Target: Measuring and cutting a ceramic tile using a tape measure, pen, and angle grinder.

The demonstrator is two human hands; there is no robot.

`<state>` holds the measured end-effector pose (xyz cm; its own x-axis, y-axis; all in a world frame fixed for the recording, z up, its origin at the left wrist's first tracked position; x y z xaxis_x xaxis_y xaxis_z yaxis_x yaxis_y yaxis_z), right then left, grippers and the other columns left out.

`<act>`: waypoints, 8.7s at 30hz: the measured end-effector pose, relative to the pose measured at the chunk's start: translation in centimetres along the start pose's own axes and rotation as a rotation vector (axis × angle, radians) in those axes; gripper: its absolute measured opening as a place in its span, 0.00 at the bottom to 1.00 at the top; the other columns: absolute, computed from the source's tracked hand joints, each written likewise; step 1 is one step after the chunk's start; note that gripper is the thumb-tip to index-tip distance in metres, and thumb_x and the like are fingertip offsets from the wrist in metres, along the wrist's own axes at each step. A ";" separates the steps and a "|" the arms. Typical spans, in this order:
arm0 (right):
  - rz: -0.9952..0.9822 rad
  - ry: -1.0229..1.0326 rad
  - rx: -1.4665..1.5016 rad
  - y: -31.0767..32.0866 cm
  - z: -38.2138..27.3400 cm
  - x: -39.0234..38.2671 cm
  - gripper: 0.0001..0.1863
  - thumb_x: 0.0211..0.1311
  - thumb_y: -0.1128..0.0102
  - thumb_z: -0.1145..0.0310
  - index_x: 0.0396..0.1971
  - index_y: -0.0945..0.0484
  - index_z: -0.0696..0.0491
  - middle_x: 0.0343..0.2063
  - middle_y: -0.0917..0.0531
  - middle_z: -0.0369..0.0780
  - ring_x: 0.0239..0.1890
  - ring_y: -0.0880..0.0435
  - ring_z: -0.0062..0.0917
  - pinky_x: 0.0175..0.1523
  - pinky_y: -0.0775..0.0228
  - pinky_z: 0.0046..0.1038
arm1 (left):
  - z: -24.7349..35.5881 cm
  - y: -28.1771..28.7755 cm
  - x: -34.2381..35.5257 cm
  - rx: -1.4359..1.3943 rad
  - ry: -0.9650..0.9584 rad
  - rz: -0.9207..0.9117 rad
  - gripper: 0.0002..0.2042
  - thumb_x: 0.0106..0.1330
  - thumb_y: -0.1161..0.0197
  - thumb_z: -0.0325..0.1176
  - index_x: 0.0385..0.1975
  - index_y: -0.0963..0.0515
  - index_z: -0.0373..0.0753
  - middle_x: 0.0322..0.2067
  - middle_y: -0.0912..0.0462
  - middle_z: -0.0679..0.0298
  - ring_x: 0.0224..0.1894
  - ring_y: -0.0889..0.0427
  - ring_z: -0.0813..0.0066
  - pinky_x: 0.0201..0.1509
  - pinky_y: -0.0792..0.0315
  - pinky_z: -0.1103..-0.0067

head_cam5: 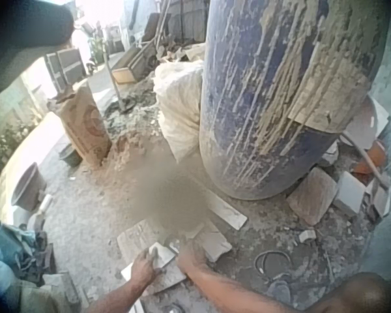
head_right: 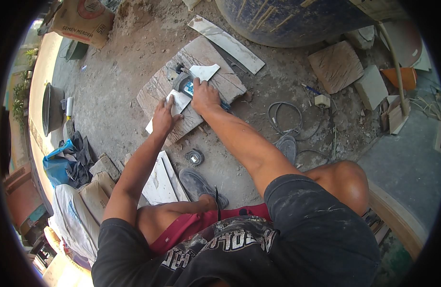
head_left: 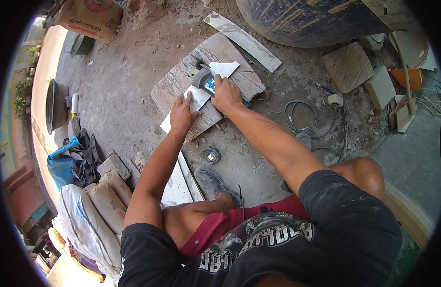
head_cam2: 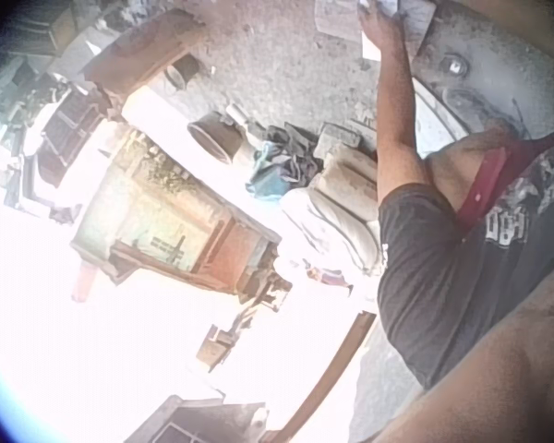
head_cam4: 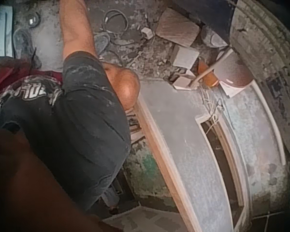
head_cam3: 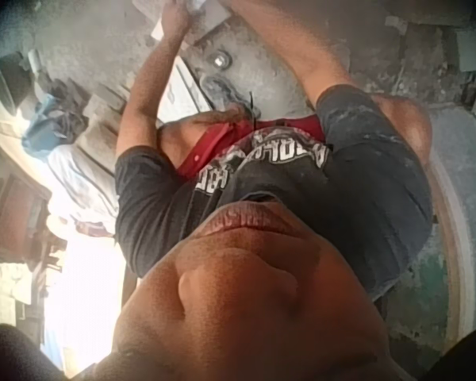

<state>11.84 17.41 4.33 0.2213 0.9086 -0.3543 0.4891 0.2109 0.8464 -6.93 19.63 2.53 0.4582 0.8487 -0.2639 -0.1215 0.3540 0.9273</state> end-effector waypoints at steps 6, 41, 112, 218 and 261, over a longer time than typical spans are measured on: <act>0.057 -0.004 0.023 -0.3 0.3 0.3 0.35 0.51 0.28 0.65 0.58 0.35 0.55 0.48 0.21 0.51 0.52 0.17 0.47 0.55 0.23 0.44 | 0.1 0.0 0.1 -0.003 -0.007 0.008 0.47 0.49 0.20 0.44 0.72 0.36 0.45 0.66 0.32 0.45 0.65 0.29 0.46 0.69 0.32 0.64; 0.056 -0.002 0.006 -0.4 0.1 0.2 0.35 0.52 0.27 0.64 0.57 0.35 0.56 0.48 0.21 0.52 0.51 0.17 0.47 0.54 0.22 0.43 | 0.1 0.0 -0.1 0.010 0.013 -0.004 0.48 0.49 0.20 0.45 0.73 0.37 0.46 0.67 0.32 0.44 0.68 0.31 0.46 0.70 0.34 0.64; -0.044 -0.025 0.002 0.3 0.4 -0.6 0.33 0.59 0.35 0.66 0.63 0.37 0.56 0.51 0.21 0.51 0.53 0.17 0.46 0.57 0.23 0.44 | 0.1 0.0 0.0 0.032 0.006 -0.017 0.47 0.51 0.22 0.46 0.73 0.38 0.45 0.67 0.32 0.43 0.67 0.30 0.46 0.71 0.34 0.64; 0.082 0.010 0.052 -0.8 1.2 -1.3 0.38 0.52 0.26 0.62 0.60 0.37 0.55 0.47 0.21 0.50 0.49 0.17 0.47 0.54 0.24 0.45 | -0.1 0.3 0.2 -0.033 -0.013 0.036 0.49 0.47 0.19 0.43 0.69 0.37 0.31 0.65 0.30 0.42 0.67 0.30 0.45 0.71 0.35 0.64; -0.004 -0.027 0.036 -0.3 0.5 -0.8 0.36 0.54 0.29 0.63 0.61 0.36 0.55 0.49 0.21 0.51 0.52 0.17 0.46 0.55 0.24 0.46 | -0.1 0.4 0.0 -0.040 0.011 0.025 0.50 0.47 0.19 0.43 0.70 0.38 0.31 0.65 0.30 0.44 0.67 0.30 0.47 0.71 0.35 0.65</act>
<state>11.94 16.40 4.20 0.2421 0.8976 -0.3684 0.5197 0.2007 0.8304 -7.11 19.83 2.87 0.4446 0.8619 -0.2436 -0.1684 0.3476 0.9224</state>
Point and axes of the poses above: each hand's wrist, its own x-axis towards the middle knuckle, its own y-axis out of the back of the hand, z = x × y, the point moved 5 cm from there along x, towards the middle knuckle
